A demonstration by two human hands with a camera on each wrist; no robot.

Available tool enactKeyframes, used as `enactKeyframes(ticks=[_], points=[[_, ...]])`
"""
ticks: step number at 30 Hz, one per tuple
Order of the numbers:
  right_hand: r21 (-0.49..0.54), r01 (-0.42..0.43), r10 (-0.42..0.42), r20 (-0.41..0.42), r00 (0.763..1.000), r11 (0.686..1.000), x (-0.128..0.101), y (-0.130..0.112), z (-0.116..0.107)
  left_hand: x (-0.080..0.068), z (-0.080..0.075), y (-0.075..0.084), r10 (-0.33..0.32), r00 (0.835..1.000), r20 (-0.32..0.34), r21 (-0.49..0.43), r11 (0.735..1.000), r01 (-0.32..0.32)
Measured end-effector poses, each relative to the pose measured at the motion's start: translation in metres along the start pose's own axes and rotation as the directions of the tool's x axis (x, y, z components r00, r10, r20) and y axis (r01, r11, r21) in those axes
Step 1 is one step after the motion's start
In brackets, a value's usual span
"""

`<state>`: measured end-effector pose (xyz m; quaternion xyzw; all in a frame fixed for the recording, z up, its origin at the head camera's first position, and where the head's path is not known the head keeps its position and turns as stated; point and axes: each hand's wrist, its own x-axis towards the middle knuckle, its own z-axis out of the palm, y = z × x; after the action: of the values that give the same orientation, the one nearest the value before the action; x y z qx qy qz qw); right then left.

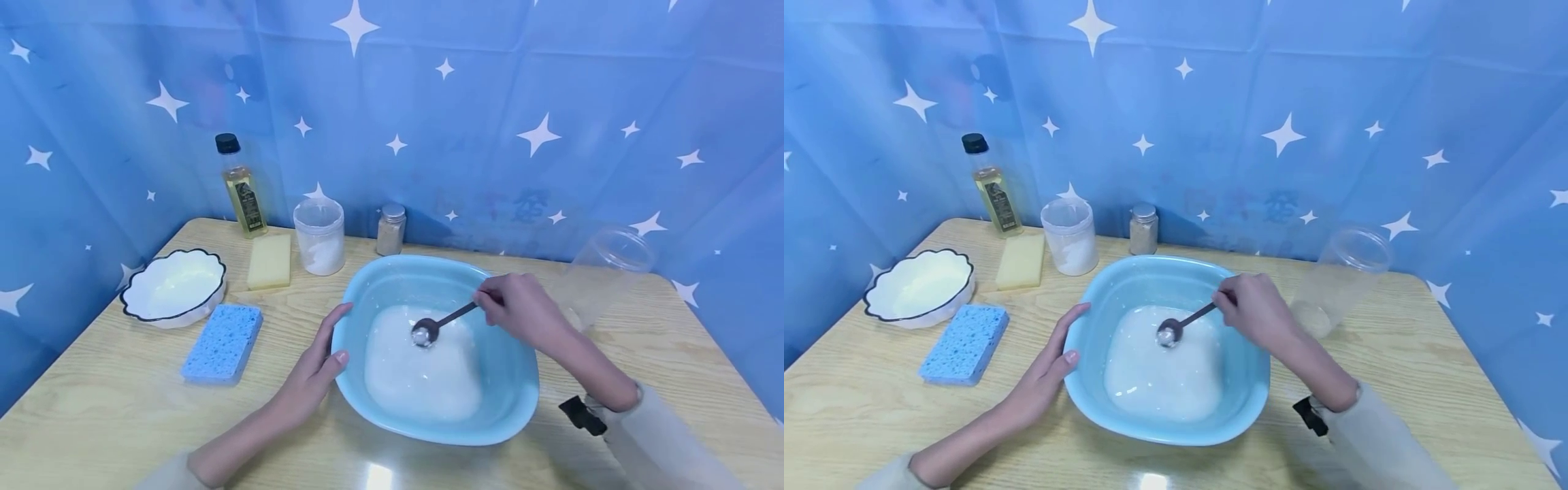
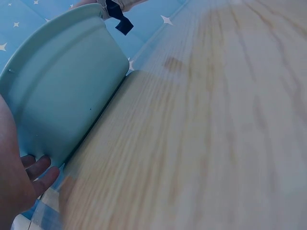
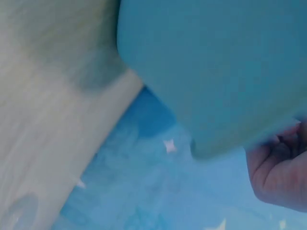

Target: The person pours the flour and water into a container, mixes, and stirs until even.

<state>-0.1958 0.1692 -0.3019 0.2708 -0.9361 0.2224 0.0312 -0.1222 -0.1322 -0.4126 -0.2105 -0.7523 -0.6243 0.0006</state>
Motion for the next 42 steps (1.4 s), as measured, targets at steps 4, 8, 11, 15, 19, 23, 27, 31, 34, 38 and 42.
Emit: enactKeyframes(ticks=[4, 8, 11, 15, 19, 23, 27, 31, 34, 38, 42], points=[[-0.022, -0.016, 0.017, 0.028, 0.999, 1.0, -0.011, 0.007, -0.017, 0.001, 0.0, 0.002, 0.003, 1.0, 0.002, 0.007, 1.0, -0.003], [0.001, 0.011, -0.011, 0.066, 0.998, 1.0, -0.019, 0.009, -0.024, 0.001, 0.0, 0.003, 0.008, 1.0, -0.004, 0.023, 1.0, -0.008], [0.039, 0.027, -0.03, 0.08, 0.996, 0.999, -0.02, 0.007, -0.022, 0.0, 0.0, 0.003, 0.006, 1.0, -0.005, 0.023, 1.0, -0.006], [0.146, 0.018, -0.033, 0.099, 0.995, 0.989, -0.019, 0.004, -0.016, -0.001, 0.001, 0.002, 0.0, 1.0, 0.002, 0.014, 1.0, 0.0], [0.214, 0.004, -0.041, 0.169, 0.985, 0.977, -0.017, -0.001, -0.006, -0.001, 0.001, 0.002, 0.005, 1.0, 0.007, 0.015, 1.0, -0.005], [0.131, -0.001, -0.023, 0.179, 0.984, 0.991, -0.014, -0.004, -0.002, 0.0, 0.001, 0.002, 0.016, 1.0, 0.013, 0.012, 1.0, -0.016], [0.048, -0.019, 0.013, 0.126, 0.992, 0.999, -0.014, -0.001, -0.009, -0.001, 0.0, 0.002, 0.01, 1.0, 0.009, 0.013, 1.0, -0.01], [0.023, -0.033, 0.03, 0.133, 0.991, 0.999, -0.016, 0.003, -0.019, -0.002, 0.0, 0.002, 0.005, 1.0, -0.002, 0.017, 1.0, -0.005], [0.043, -0.022, 0.014, 0.181, 0.983, 0.999, -0.018, 0.008, -0.026, -0.002, 0.0, 0.002, 0.02, 1.0, -0.003, 0.016, 1.0, -0.02], [0.129, 0.042, -0.078, 0.283, 0.956, 0.991, -0.023, 0.014, -0.03, -0.001, 0.0, 0.002, 0.04, 0.999, 0.005, -0.002, 0.999, -0.04], [0.196, 0.112, -0.172, 0.318, 0.932, 0.974, -0.02, 0.009, -0.019, -0.001, 0.0, 0.002, 0.032, 0.999, 0.005, -0.001, 0.999, -0.032]])
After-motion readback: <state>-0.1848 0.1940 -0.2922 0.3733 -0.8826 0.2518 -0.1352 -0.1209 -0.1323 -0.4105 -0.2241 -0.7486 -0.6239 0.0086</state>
